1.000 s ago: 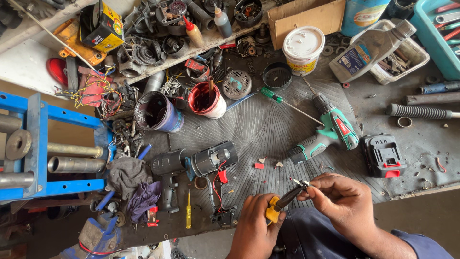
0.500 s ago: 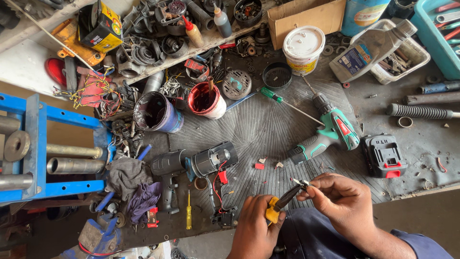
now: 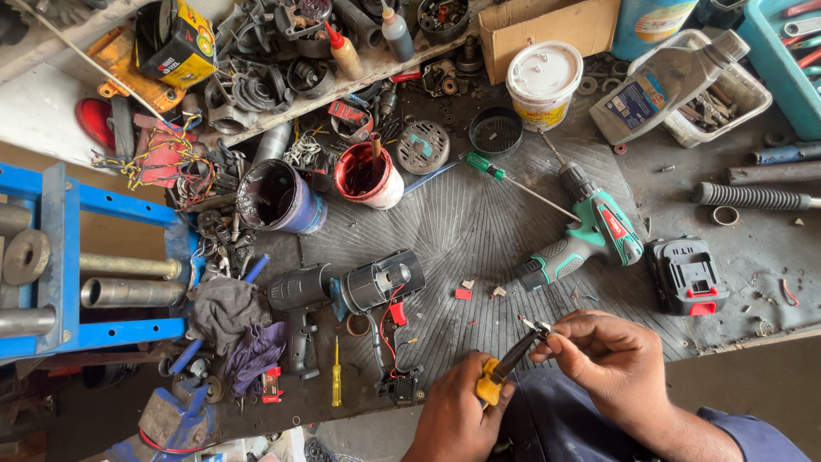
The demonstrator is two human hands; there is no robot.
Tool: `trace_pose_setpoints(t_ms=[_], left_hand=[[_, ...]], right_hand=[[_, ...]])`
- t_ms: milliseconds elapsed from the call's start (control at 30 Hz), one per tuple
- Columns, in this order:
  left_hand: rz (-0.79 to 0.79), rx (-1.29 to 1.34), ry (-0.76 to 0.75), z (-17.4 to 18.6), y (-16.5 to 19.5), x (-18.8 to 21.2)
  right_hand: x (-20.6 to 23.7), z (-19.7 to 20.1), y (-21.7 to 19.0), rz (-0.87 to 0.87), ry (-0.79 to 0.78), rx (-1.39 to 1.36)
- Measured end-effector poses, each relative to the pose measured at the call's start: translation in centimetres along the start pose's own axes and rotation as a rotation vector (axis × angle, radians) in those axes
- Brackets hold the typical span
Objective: The person disassembles a small black electronic component, removes a red plastic piece, and uses a screwdriver and pliers to manipulate internal wires and contacts. The person then reassembles the component and places it on the workbench.
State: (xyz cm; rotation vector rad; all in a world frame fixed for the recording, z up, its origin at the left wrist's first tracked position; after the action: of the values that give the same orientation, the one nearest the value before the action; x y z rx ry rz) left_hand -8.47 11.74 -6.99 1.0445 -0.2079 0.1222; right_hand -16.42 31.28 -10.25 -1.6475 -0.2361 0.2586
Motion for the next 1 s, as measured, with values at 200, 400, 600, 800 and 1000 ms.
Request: trace_pose_setpoints(t_ms=[200, 400, 600, 800, 1000], left_hand=[[0.036, 0.040, -0.019, -0.1, -0.2, 0.0], [0.076, 0.049, -0.010, -0.2, -0.2, 0.1], [0.185, 0.055, -0.036, -0.4, -0.4, 0.2], [0.154, 0.051, -0.001, -0.5, -0.6, 0.4], [0.100, 0.055, 0.019, -0.8, -1.0, 0.6]], right_hand=[[-0.1, -0.1, -0.1, -0.029, 0.001, -0.009], [-0.2, -0.1, -0.2, -0.049, 0.000, 0.027], [-0.3, -0.1, -0.1, -0.070, 0.005, 0.006], [0.0, -0.1, -0.2, -0.056, 0.016, 0.030], [0.1, -0.1, -0.5, 0.011, 0.028, 0.020]])
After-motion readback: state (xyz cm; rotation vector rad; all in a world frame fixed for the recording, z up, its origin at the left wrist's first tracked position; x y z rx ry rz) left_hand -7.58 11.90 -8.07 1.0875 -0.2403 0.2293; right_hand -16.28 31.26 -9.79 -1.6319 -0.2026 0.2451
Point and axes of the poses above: each hand's wrist, its own x-axis away from the middle knuckle, its own z-axis out of the back of the hand, y = z × x, the point moved 4 cm from there along -x, towards the middle knuckle, and after that the axes turned 9 degrees about x, right-handed, at the moved point
